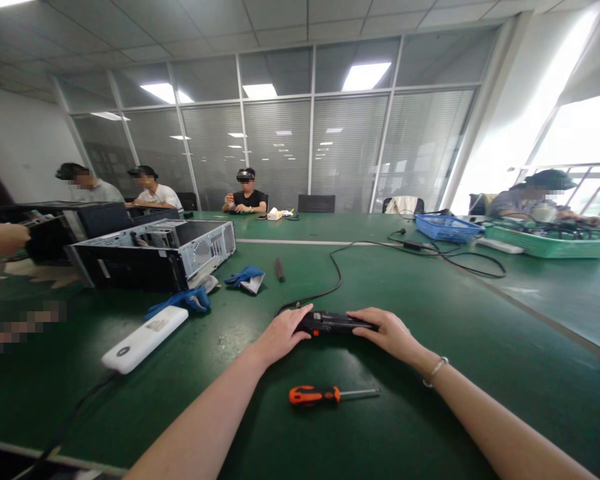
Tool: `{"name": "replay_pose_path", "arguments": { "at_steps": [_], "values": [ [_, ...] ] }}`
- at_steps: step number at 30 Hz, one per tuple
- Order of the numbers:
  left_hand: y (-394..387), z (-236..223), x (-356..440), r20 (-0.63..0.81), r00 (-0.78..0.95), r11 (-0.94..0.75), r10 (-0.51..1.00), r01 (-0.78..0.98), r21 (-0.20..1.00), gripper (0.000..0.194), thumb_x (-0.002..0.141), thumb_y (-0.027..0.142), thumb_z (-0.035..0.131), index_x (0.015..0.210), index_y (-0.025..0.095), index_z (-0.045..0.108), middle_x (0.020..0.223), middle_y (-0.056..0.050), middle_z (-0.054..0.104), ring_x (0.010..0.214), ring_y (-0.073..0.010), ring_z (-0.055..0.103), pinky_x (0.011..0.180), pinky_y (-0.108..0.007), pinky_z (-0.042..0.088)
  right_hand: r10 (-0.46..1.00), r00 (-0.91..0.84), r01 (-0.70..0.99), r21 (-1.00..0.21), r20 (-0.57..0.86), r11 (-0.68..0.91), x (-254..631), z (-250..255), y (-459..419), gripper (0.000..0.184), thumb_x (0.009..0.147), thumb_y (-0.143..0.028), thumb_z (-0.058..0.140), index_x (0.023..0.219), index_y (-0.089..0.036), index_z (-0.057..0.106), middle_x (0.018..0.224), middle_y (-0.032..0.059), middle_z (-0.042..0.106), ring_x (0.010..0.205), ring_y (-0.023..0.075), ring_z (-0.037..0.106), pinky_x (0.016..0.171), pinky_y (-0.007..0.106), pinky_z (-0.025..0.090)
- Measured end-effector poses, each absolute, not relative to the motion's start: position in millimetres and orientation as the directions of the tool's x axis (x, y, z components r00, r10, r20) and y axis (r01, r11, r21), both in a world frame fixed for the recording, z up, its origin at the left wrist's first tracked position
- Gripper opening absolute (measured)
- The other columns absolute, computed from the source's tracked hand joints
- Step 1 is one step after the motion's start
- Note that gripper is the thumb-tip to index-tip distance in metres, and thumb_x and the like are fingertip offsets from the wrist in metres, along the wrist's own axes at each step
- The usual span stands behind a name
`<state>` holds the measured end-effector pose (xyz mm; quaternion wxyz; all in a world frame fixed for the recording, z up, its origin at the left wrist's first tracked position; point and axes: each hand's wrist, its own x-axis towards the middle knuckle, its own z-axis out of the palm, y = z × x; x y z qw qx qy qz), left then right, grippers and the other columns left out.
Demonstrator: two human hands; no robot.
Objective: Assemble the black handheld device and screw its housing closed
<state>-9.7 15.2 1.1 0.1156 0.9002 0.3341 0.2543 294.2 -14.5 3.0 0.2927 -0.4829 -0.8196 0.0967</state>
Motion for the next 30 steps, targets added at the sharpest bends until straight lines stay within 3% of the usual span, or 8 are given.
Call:
{"name": "replay_pose_path", "arguments": {
  "at_steps": [10,17,22,30],
  "values": [
    [16.5,-0.1,-10.1,0.362,0.622,-0.717,0.694,0.560,0.415,0.063,0.084,0.026,0.069,0.140,0.026,0.039,0.124,-0.009,0.060,0.111,-0.0255,0.057,0.100,-0.041,0.043,0.823,-0.382,0.727,-0.412,0.421,0.549,289.6,6.0,-20.7,0.038,0.090,-0.043,0.054,0.124,-0.029,0.062,0.116,0.0057,0.067,0.104,0.0238,0.061,0.091,0.038,0.049],
    [14.8,4.2,-11.5,0.385,0.616,-0.721,0.687,0.511,0.469,0.053,0.087,0.037,0.065,0.136,0.026,0.046,0.132,-0.008,0.058,0.120,-0.0253,0.054,0.105,-0.041,0.039,0.850,-0.374,0.739,-0.434,0.372,0.515,293.2,3.1,-13.8,0.038,0.089,-0.045,0.056,0.124,-0.030,0.062,0.117,0.0049,0.067,0.102,0.0241,0.063,0.090,0.038,0.050],
    [14.4,6.2,-11.1,0.381,0.621,-0.721,0.685,0.503,0.476,0.044,0.092,0.034,0.058,0.134,0.025,0.049,0.134,-0.006,0.057,0.122,-0.0239,0.053,0.106,-0.041,0.038,0.834,-0.375,0.741,-0.409,0.406,0.532,291.1,2.7,-16.2,0.038,0.089,-0.044,0.056,0.124,-0.031,0.062,0.117,0.0046,0.067,0.103,0.0238,0.063,0.090,0.038,0.050],
    [15.1,3.9,-10.4,0.426,0.607,-0.738,0.671,0.489,0.465,0.044,0.090,0.032,0.061,0.133,0.025,0.050,0.134,-0.005,0.058,0.123,-0.0224,0.053,0.107,-0.039,0.037,0.821,-0.359,0.744,-0.396,0.443,0.539,291.0,-0.3,-15.4,0.037,0.088,-0.043,0.057,0.122,-0.030,0.063,0.116,0.0043,0.068,0.103,0.0235,0.063,0.091,0.038,0.050]
  ]
}}
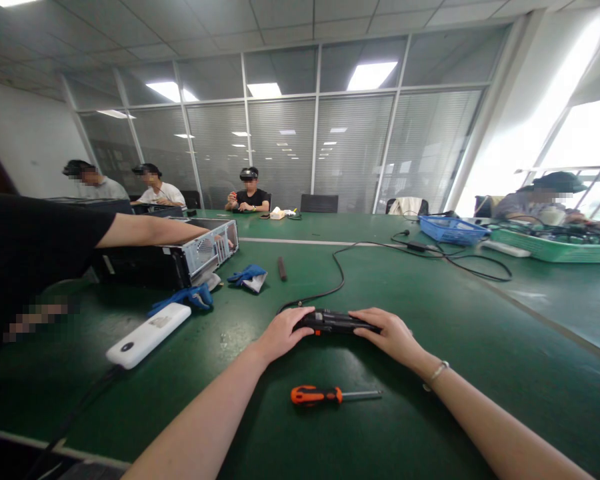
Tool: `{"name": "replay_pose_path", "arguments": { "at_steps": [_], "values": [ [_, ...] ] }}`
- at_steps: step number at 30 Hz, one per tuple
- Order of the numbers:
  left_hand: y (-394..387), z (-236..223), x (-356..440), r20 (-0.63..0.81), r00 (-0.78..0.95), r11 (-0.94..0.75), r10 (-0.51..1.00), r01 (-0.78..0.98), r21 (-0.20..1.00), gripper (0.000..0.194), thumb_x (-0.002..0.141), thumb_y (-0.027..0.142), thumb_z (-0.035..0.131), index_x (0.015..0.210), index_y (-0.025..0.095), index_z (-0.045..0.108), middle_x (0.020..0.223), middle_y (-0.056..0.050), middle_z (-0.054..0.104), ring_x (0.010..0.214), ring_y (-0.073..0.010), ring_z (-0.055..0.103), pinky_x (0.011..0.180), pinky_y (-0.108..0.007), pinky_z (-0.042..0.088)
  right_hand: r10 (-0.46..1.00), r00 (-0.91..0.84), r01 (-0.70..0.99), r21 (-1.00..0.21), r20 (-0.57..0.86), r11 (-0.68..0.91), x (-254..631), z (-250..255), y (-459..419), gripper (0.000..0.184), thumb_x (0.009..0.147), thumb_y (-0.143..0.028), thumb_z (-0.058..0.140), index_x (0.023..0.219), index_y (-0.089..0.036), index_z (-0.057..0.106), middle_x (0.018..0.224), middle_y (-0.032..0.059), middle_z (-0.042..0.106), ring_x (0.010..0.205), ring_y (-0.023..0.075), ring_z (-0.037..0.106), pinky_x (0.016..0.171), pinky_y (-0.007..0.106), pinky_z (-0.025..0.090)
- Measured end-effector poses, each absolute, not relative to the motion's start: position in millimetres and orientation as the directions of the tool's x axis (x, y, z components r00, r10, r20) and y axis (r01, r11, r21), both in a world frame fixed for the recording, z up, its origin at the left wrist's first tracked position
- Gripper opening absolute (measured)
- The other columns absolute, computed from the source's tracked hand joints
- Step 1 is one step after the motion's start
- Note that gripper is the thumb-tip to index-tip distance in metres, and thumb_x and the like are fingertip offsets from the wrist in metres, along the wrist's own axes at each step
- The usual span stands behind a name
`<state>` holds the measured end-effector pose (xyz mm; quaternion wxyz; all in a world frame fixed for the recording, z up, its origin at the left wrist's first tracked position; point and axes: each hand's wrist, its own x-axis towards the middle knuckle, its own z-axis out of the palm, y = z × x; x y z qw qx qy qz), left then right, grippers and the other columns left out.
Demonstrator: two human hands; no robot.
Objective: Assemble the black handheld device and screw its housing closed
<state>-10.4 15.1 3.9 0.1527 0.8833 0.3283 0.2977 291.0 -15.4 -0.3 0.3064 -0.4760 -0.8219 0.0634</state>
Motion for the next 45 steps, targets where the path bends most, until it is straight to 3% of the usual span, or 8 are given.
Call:
{"name": "replay_pose_path", "arguments": {
  "at_steps": [18,23,29,31,34,38,41,45],
  "values": [
    [14,5,-4,0.363,0.567,-0.671,0.739,0.575,0.468,0.042,0.083,0.026,0.069,0.122,0.021,0.057,0.121,-0.008,0.065,0.110,-0.0266,0.059,0.098,-0.040,0.044,0.869,-0.391,0.787,-0.379,0.302,0.486,287,10,-16,0.040,0.085,-0.042,0.058,0.122,-0.029,0.064,0.112,0.0048,0.070,0.097,0.0247,0.066,0.086,0.037,0.051],
    [6,0,-6,0.428,0.556,-0.701,0.713,0.543,0.462,0.046,0.080,0.029,0.071,0.122,0.022,0.054,0.119,-0.007,0.063,0.108,-0.0257,0.059,0.096,-0.039,0.044,0.862,-0.372,0.794,-0.363,0.343,0.487,285,6,-24,0.040,0.085,-0.041,0.059,0.123,-0.028,0.063,0.116,0.0065,0.068,0.104,0.0257,0.063,0.093,0.040,0.048],
    [10,-3,-6,0.443,0.569,-0.720,0.693,0.527,0.451,0.041,0.081,0.029,0.071,0.117,0.023,0.055,0.114,-0.005,0.064,0.105,-0.0243,0.059,0.095,-0.038,0.044,0.740,-0.415,0.756,-0.252,0.529,0.604,256,25,-53,0.042,0.083,-0.040,0.064,0.122,-0.024,0.062,0.122,0.0119,0.062,0.110,0.0286,0.056,0.099,0.048,0.041],
    [11,-4,-6,0.438,0.572,-0.719,0.694,0.525,0.455,0.041,0.080,0.029,0.072,0.117,0.022,0.055,0.114,-0.005,0.064,0.105,-0.0241,0.059,0.095,-0.037,0.044,0.741,-0.480,0.696,-0.310,0.470,0.648,237,37,-69,0.040,0.086,-0.042,0.062,0.120,-0.021,0.063,0.112,0.0109,0.065,0.101,0.0243,0.060,0.091,0.040,0.046],
    [13,-4,-6,0.436,0.567,-0.714,0.699,0.526,0.461,0.043,0.079,0.028,0.073,0.118,0.022,0.055,0.115,-0.005,0.064,0.106,-0.0238,0.059,0.096,-0.037,0.043,0.711,-0.652,0.610,-0.375,0.263,0.698,208,48,-93,0.044,0.080,-0.049,0.067,0.114,-0.022,0.066,0.101,0.0063,0.066,0.089,0.0197,0.062,0.078,0.029,0.049],
    [14,-5,-6,0.441,0.563,-0.715,0.699,0.528,0.459,0.044,0.079,0.028,0.073,0.118,0.022,0.055,0.115,-0.004,0.065,0.105,-0.0238,0.059,0.094,-0.036,0.044,0.682,-0.721,0.624,-0.310,0.123,0.717,188,56,-107,0.017,0.085,-0.030,0.064,0.098,-0.021,0.069,0.090,0.0028,0.066,0.077,0.0166,0.062,0.070,0.026,0.048],
    [14,-6,-6,0.440,0.596,-0.741,0.671,0.514,0.432,0.043,0.081,0.027,0.070,0.121,0.022,0.055,0.117,-0.005,0.065,0.105,-0.0237,0.059,0.095,-0.036,0.044,0.719,-0.640,0.624,-0.364,0.270,0.692,188,73,-98,0.013,0.087,-0.023,0.059,0.097,-0.020,0.065,0.090,0.0034,0.066,0.079,0.0169,0.062,0.073,0.027,0.049],
    [11,-4,-6,0.442,0.614,-0.756,0.654,0.520,0.397,0.045,0.087,0.030,0.065,0.129,0.023,0.051,0.127,-0.006,0.060,0.113,-0.0245,0.056,0.101,-0.039,0.041,0.768,-0.185,0.520,-0.602,0.613,0.606,197,94,-72,0.048,0.089,-0.029,0.056,0.134,-0.021,0.041,0.087,0.0017,0.063,0.064,0.0134,0.061,0.060,0.026,0.052]
  ]
}}
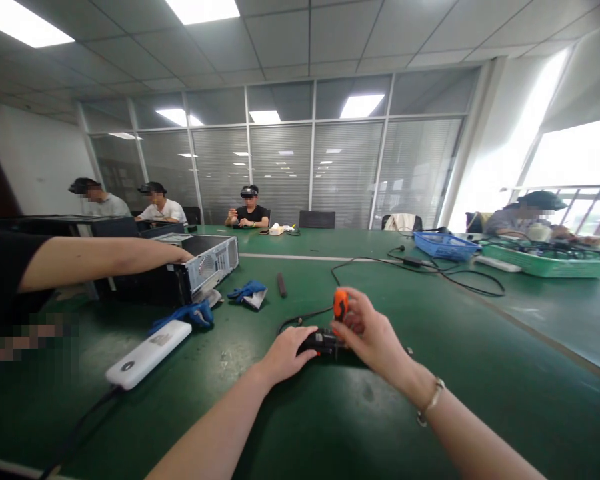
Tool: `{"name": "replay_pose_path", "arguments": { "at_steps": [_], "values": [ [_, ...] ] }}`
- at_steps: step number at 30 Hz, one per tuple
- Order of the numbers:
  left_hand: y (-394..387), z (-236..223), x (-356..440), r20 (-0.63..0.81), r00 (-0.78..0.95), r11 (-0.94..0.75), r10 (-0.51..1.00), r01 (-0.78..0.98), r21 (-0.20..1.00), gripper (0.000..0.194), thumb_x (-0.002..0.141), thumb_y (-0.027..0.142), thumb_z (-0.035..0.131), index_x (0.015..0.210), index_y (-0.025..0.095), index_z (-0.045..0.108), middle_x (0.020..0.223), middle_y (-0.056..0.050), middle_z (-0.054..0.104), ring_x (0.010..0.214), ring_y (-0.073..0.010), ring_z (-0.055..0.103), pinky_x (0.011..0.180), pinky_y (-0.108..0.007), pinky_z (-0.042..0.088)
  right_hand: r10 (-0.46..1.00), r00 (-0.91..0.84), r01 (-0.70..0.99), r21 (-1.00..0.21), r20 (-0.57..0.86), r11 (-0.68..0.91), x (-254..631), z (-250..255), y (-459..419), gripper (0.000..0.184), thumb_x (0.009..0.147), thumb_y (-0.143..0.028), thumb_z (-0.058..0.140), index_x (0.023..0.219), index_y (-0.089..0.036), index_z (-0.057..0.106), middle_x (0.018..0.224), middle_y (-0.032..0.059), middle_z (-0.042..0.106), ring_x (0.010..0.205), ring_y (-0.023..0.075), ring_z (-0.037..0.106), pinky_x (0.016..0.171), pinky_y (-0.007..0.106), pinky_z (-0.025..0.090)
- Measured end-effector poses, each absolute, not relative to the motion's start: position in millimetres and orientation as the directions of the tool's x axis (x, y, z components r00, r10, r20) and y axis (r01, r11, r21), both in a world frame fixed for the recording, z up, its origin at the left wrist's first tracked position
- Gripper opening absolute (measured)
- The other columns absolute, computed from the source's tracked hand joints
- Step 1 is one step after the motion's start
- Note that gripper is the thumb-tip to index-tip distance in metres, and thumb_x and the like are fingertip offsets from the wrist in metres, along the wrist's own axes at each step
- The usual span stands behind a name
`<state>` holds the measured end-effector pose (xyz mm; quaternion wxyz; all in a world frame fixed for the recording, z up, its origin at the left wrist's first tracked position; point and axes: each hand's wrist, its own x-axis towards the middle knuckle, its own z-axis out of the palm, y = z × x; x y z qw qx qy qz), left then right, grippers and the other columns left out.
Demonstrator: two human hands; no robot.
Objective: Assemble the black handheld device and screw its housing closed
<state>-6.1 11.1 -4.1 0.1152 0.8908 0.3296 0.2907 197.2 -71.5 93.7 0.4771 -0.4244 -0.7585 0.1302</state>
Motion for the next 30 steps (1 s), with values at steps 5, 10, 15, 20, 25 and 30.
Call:
{"name": "replay_pose_path", "arguments": {
  "at_steps": [5,10,15,20,25,30],
  "values": [
    [11,-3,-6,0.429,0.626,-0.759,0.651,0.520,0.393,0.048,0.087,0.032,0.064,0.132,0.025,0.048,0.130,-0.005,0.059,0.115,-0.0234,0.055,0.103,-0.039,0.040,0.592,0.188,0.513,-0.592,0.784,0.622,203,62,-51,0.067,0.090,-0.034,0.055,0.147,-0.022,0.022,0.089,0.0027,0.063,0.066,0.0144,0.064,0.064,0.030,0.056],
    [14,-6,-7,0.433,0.617,-0.754,0.657,0.530,0.388,0.047,0.088,0.032,0.063,0.133,0.026,0.047,0.129,-0.005,0.059,0.116,-0.0244,0.054,0.103,-0.041,0.040,0.540,0.070,0.623,-0.459,0.839,0.633,198,22,-45,0.055,0.092,-0.032,0.053,0.142,-0.022,0.033,0.089,0.0043,0.066,0.072,0.0167,0.064,0.071,0.033,0.057],
    [14,-6,-7,0.421,0.623,-0.751,0.659,0.528,0.396,0.047,0.088,0.034,0.063,0.132,0.025,0.048,0.127,-0.006,0.060,0.113,-0.0250,0.055,0.101,-0.041,0.041,0.535,-0.021,0.687,-0.376,0.845,0.622,195,19,-41,0.051,0.094,-0.032,0.049,0.142,-0.021,0.034,0.101,0.0081,0.066,0.084,0.0198,0.067,0.078,0.036,0.057],
    [12,-4,-8,0.410,0.620,-0.743,0.669,0.529,0.410,0.048,0.088,0.035,0.063,0.133,0.025,0.048,0.127,-0.007,0.060,0.112,-0.0255,0.055,0.101,-0.041,0.042,0.548,-0.136,0.726,-0.294,0.825,0.622,190,30,-50,0.049,0.096,-0.026,0.043,0.144,-0.022,0.030,0.106,0.0093,0.064,0.090,0.0202,0.066,0.079,0.035,0.057],
    [9,-3,-9,0.405,0.614,-0.735,0.678,0.539,0.412,0.049,0.087,0.034,0.064,0.132,0.024,0.049,0.125,-0.006,0.061,0.112,-0.0255,0.055,0.101,-0.040,0.041,0.542,-0.200,0.746,-0.232,0.816,0.624,183,38,-60,0.053,0.096,-0.021,0.041,0.147,-0.023,0.026,0.120,0.0122,0.057,0.100,0.0219,0.062,0.082,0.036,0.056],
    [4,0,-9,0.395,0.615,-0.730,0.683,0.548,0.409,0.050,0.085,0.033,0.066,0.132,0.023,0.049,0.127,-0.007,0.060,0.112,-0.0257,0.055,0.101,-0.039,0.041,0.524,-0.181,0.703,-0.263,0.832,0.661,185,36,-58,0.052,0.096,-0.022,0.042,0.146,-0.025,0.030,0.113,0.0104,0.059,0.096,0.0205,0.063,0.082,0.033,0.056]
  ]
}}
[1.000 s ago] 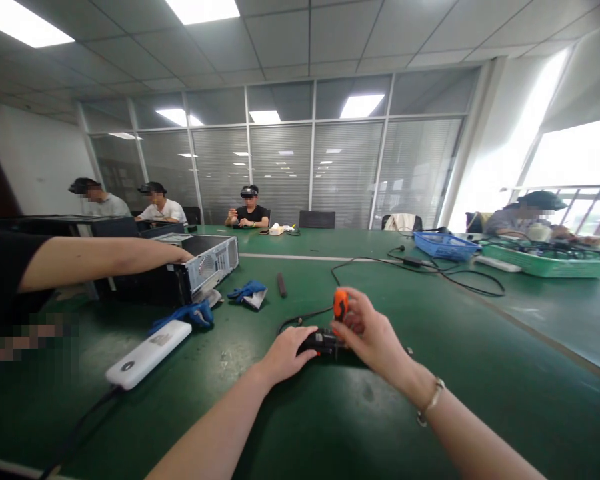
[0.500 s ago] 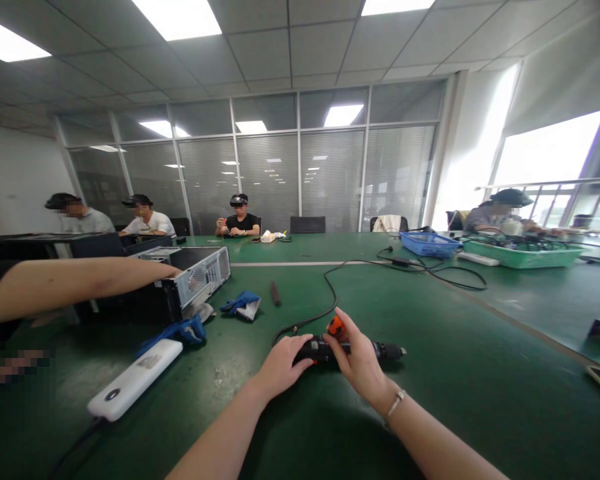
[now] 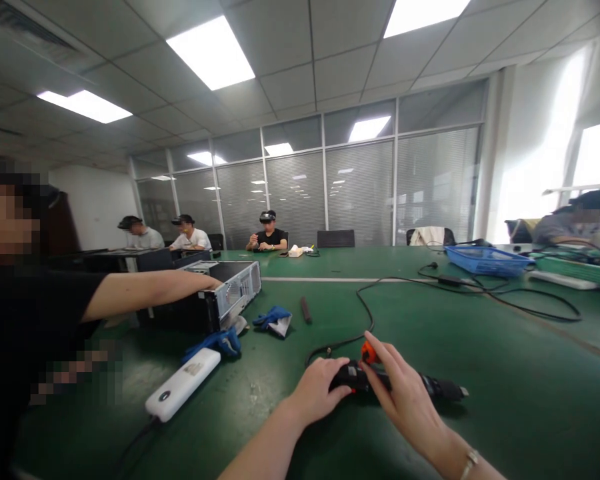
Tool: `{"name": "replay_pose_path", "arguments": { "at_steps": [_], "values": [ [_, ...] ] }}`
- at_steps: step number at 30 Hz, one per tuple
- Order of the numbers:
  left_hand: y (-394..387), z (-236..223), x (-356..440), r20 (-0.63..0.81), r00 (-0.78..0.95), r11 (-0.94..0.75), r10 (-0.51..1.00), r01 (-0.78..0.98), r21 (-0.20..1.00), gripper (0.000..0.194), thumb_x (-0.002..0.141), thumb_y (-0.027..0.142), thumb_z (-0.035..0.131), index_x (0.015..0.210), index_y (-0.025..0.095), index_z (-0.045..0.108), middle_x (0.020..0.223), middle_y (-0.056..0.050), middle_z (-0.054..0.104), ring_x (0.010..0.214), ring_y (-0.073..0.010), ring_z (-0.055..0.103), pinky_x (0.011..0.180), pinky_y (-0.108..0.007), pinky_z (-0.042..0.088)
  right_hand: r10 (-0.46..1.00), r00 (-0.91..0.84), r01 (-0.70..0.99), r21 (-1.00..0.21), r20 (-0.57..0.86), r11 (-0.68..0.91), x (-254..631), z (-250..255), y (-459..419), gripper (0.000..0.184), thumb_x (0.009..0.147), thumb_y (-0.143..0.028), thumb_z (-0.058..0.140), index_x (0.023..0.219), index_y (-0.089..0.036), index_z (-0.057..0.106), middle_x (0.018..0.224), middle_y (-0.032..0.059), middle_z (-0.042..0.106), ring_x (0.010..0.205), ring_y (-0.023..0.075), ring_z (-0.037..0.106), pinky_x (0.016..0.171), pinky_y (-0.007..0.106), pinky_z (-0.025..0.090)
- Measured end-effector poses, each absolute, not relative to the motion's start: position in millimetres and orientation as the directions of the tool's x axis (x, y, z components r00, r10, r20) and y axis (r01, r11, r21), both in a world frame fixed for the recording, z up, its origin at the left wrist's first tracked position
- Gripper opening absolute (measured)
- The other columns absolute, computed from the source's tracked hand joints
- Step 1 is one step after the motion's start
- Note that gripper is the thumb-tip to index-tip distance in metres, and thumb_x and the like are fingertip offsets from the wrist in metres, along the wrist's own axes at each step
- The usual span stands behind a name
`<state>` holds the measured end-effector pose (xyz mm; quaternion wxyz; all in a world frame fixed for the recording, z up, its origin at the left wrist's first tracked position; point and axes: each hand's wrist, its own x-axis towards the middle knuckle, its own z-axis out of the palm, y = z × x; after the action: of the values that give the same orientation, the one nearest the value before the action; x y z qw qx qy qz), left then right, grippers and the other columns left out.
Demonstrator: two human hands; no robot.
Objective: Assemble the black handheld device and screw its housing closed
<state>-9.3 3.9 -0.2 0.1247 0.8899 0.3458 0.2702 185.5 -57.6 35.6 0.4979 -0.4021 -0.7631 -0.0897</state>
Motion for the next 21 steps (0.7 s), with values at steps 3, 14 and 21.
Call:
{"name": "replay_pose_path", "arguments": {
  "at_steps": [3,14,21],
  "values": [
    [3,1,-9,0.386,0.617,-0.726,0.686,0.551,0.412,0.051,0.085,0.031,0.066,0.132,0.023,0.049,0.128,-0.007,0.059,0.112,-0.0263,0.055,0.101,-0.040,0.041,0.516,-0.169,0.670,-0.286,0.839,0.685,187,33,-56,0.051,0.096,-0.020,0.038,0.146,-0.026,0.030,0.117,0.0107,0.058,0.101,0.0198,0.063,0.085,0.033,0.056],
    [3,3,-9,0.361,0.616,-0.711,0.700,0.559,0.426,0.049,0.085,0.031,0.066,0.131,0.024,0.049,0.128,-0.006,0.059,0.114,-0.0262,0.054,0.102,-0.040,0.040,0.548,-0.083,0.568,-0.413,0.832,0.712,190,23,-48,0.053,0.097,-0.022,0.043,0.146,-0.030,0.026,0.122,0.0073,0.062,0.102,0.0180,0.065,0.088,0.034,0.056],
    [4,0,-9,0.379,0.613,-0.718,0.694,0.544,0.434,0.050,0.085,0.032,0.066,0.132,0.022,0.049,0.127,-0.007,0.060,0.113,-0.0263,0.055,0.102,-0.040,0.040,0.536,-0.071,0.603,-0.392,0.841,0.695,188,33,-53,0.046,0.093,-0.027,0.050,0.138,-0.026,0.042,0.122,0.0102,0.058,0.107,0.0219,0.062,0.090,0.036,0.054]
  ]
}}
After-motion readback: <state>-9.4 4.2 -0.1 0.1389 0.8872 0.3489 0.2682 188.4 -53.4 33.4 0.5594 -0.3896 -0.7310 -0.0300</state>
